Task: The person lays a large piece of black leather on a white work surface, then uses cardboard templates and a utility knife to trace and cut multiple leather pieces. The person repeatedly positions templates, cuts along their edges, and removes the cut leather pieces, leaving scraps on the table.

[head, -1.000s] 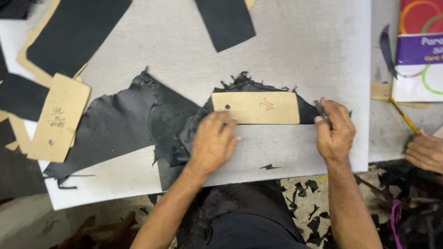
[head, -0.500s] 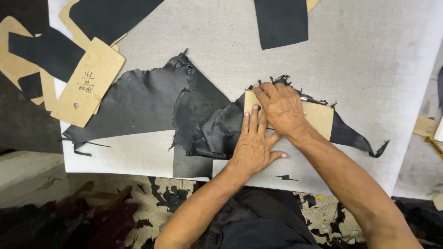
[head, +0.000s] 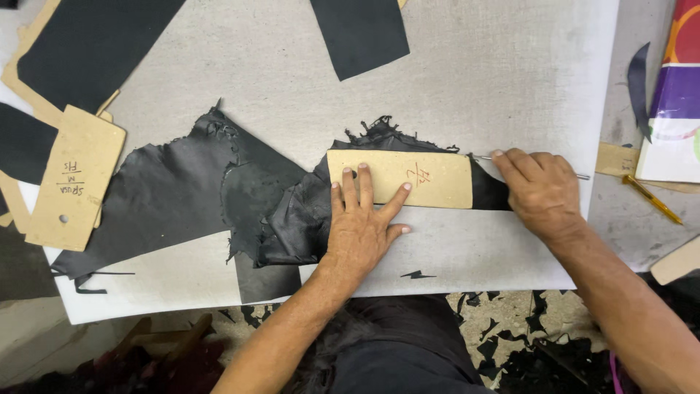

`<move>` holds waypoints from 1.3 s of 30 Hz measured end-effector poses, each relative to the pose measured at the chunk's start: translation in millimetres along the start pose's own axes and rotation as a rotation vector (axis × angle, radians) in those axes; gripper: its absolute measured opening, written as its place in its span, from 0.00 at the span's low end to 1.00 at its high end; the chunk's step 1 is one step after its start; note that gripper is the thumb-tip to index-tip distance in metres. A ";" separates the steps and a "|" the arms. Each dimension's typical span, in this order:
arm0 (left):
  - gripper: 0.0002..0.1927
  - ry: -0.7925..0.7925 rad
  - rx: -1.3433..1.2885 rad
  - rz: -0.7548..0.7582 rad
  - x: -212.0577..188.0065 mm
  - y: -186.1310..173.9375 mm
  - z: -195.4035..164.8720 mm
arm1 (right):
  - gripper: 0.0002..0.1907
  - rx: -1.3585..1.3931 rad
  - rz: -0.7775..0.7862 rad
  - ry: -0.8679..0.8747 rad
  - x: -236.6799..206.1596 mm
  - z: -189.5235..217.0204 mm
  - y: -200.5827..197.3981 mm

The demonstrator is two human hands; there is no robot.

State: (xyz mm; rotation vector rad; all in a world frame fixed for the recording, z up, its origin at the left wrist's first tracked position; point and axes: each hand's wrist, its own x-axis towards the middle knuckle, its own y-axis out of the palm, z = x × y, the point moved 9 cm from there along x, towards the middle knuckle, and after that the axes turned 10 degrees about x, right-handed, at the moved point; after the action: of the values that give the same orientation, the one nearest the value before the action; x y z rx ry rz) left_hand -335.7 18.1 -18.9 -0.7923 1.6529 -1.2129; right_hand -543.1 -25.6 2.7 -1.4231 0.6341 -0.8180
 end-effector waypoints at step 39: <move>0.27 0.660 -0.001 0.185 117.8 -14.7 19.1 | 0.09 0.589 0.339 0.633 -22.0 158.9 -14.6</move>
State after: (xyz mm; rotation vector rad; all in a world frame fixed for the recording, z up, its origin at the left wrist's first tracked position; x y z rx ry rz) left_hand -363.1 -96.8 -41.4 -0.2250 2.1915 -1.4259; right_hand -430.5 87.2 26.1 -0.4893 0.9786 -1.0725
